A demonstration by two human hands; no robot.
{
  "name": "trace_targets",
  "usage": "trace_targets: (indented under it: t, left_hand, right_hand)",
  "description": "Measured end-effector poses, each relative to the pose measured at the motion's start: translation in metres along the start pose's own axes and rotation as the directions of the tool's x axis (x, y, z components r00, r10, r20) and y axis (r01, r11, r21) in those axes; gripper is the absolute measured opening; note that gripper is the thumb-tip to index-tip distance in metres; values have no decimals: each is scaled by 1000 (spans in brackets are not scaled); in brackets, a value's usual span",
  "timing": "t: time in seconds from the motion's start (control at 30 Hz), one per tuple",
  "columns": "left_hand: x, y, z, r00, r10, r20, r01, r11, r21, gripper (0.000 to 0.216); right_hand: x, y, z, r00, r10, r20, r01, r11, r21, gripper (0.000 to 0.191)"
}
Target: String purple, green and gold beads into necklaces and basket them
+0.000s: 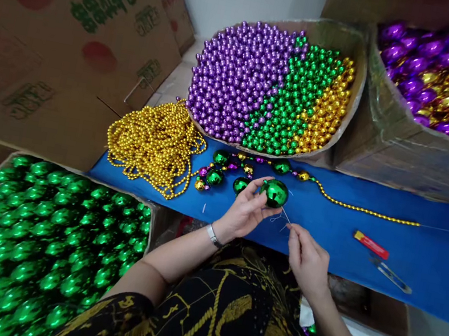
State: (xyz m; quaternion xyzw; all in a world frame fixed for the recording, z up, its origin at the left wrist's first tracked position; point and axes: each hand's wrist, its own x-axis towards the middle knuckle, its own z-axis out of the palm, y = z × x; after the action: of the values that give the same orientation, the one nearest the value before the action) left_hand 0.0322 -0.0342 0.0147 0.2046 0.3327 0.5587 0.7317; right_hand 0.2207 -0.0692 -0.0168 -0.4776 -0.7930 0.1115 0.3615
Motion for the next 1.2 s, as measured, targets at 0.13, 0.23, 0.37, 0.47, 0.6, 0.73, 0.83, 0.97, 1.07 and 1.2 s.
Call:
trace_targets:
  t: [0.13,0.23,0.37,0.47,0.6,0.73,0.83,0.97,1.07,1.2]
  left_hand:
    - [0,0,-1,999,-31,13,31,998,-51,58]
    - [1,1,-3,999,-28,22,29,998,-55,59]
    - [1,2,-3,1000,-14,28,15,998,-58,58]
    - [0,1,-1,999,-6,52,7,1000,-22,55]
    - [-1,-2,3,995,-23,95,22,1000,6,53]
    - [0,-7,5,990,-30,141,18,996,87,52]
    - [6,-1,6,973,12,231,-66,971,229,53]
    - [44,32,14,889,207,409,-420,725,546,48]
    - [96,63,28,766,315,560,-611,86,787,35]
    - [158,80,49,778,45,627,-500,-559,661,24]
  right_hand:
    - [0,4,-1,999,-30,-11,30,1000,9,20]
    - [0,6,-2,999,-37,-15,36,999,-11,18]
    - [1,6,-2,999,-46,-23,45,999,-30,18]
    - [2,7,-2,998,-57,-22,57,998,-21,18]
    - [5,7,0,999,-40,-28,40,999,1,17]
    - [10,4,2,997,73,19,-73,997,29,18]
    - [13,4,-2,990,125,68,-130,989,67,19]
    - [13,11,-15,982,185,31,-187,980,62,20]
    - [11,18,-25,971,239,-23,-238,970,38,21]
    - [5,24,-31,960,274,-62,-273,962,26,22]
